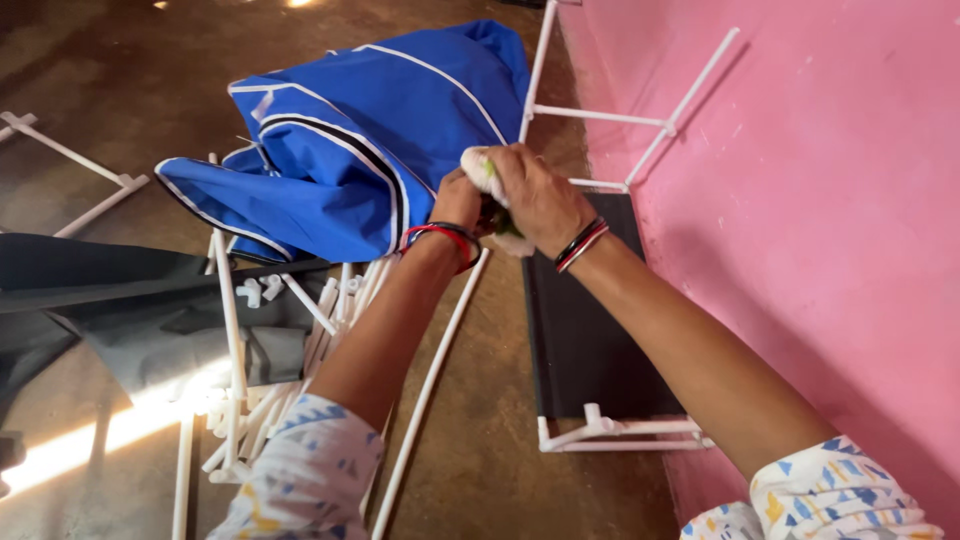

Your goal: The person assembles a white PVC pipe frame by inserting pipe segments into T-joints and connecting them to a black mat. The person uses a cloth to wipe the pipes while assembling the frame.

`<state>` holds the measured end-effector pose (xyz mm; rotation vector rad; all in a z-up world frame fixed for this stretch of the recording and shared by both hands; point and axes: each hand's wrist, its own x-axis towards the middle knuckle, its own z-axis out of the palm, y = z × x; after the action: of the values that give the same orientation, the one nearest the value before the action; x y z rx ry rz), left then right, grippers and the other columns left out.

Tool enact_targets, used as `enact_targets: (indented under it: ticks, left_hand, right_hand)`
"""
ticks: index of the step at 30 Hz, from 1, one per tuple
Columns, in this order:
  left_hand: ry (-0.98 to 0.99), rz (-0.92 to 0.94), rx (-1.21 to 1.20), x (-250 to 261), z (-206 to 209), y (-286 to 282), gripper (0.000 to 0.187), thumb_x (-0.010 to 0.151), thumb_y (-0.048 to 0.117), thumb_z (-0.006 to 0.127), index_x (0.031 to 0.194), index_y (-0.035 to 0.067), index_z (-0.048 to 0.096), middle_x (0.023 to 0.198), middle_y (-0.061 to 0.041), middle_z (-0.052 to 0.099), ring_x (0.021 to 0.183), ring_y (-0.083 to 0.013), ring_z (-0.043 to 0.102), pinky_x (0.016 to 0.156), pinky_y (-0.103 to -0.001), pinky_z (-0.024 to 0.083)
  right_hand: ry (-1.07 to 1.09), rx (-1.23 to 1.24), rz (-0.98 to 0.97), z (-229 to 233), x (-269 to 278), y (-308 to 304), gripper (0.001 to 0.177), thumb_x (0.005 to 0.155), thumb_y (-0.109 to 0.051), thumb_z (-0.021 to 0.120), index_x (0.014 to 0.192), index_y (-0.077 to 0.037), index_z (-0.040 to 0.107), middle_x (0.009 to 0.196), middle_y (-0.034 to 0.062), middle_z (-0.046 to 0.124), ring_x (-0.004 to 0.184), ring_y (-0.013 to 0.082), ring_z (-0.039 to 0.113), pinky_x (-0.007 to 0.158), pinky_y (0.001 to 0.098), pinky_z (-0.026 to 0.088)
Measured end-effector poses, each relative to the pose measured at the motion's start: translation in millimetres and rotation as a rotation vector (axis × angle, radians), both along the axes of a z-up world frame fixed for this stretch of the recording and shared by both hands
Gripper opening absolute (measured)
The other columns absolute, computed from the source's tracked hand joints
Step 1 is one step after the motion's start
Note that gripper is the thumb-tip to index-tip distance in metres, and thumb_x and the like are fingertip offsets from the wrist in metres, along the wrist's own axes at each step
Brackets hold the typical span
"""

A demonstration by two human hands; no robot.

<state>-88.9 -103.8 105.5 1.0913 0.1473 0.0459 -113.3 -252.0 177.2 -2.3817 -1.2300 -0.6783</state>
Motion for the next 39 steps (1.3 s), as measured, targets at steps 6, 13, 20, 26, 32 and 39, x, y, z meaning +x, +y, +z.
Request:
enact_targets:
  ticks: [6, 13, 20, 26, 32, 39]
  left_hand:
    - [0.123, 0.05, -0.078, 8, -33, -56, 0.01, 0.098, 0.018, 0.051, 0.095, 0.01, 0.056, 0.062, -0.003, 0.051, 0.044, -0.0155, 0.044, 0.039, -0.034, 0.035]
    - [-0.032, 0.185, 1.066, -21, -87, 75, 0.018, 0.095, 0.022, 0.062, 0.103, 0.01, 0.072, 0.087, -0.02, 0.067, 0.076, -0.0394, 0.063, 0.068, -0.051, 0.052]
    - [0.402, 0.211, 1.133, -122, -197, 201, 0.02, 0.084, 0.02, 0.072, 0.103, 0.015, 0.075, 0.094, -0.019, 0.077, 0.085, -0.0346, 0.078, 0.083, -0.043, 0.061]
    - [0.4, 0.109, 1.112, -152, -255, 195, 0.03, 0.081, 0.011, 0.079, 0.11, 0.018, 0.075, 0.091, -0.018, 0.075, 0.084, -0.0318, 0.076, 0.079, -0.042, 0.06]
    - [0.392, 0.369, 1.075, -150, -255, 199, 0.025, 0.087, 0.007, 0.07, 0.111, 0.013, 0.072, 0.093, -0.019, 0.076, 0.09, -0.0372, 0.075, 0.083, -0.046, 0.059]
    - [0.317, 0.513, 1.131, -121, -225, 207, 0.033, 0.081, 0.02, 0.081, 0.109, 0.005, 0.069, 0.108, -0.02, 0.07, 0.095, -0.0418, 0.07, 0.081, -0.049, 0.056]
  right_hand:
    - [0.17, -0.169, -0.302, -29, 10, -57, 0.026, 0.103, -0.023, 0.055, 0.119, -0.002, 0.054, 0.094, 0.0245, 0.071, 0.087, 0.044, 0.071, 0.073, 0.0547, 0.054]
    - [0.698, -0.009, -0.139, -58, 3, -60, 0.067, 0.1, -0.062, 0.041, 0.127, -0.003, 0.058, 0.085, 0.0197, 0.07, 0.077, 0.0348, 0.07, 0.07, 0.0467, 0.056]
    - [1.035, -0.125, -0.257, -91, -5, -8, 0.088, 0.104, -0.072, 0.027, 0.107, 0.005, 0.071, 0.087, 0.0161, 0.074, 0.085, 0.0249, 0.072, 0.084, 0.0392, 0.056]
    - [0.949, -0.231, -0.122, -143, -13, 44, 0.071, 0.097, -0.066, 0.035, 0.122, -0.005, 0.063, 0.107, 0.0161, 0.076, 0.099, 0.0297, 0.072, 0.09, 0.0424, 0.053]
    - [0.956, -0.35, -0.135, -184, -10, 78, 0.061, 0.099, -0.058, 0.045, 0.122, -0.006, 0.067, 0.11, 0.0169, 0.077, 0.106, 0.0322, 0.072, 0.095, 0.0417, 0.053]
    - [1.016, -0.198, -0.189, -216, 8, 104, 0.047, 0.094, -0.04, 0.06, 0.125, -0.004, 0.062, 0.109, 0.0162, 0.076, 0.103, 0.0293, 0.073, 0.092, 0.0417, 0.055]
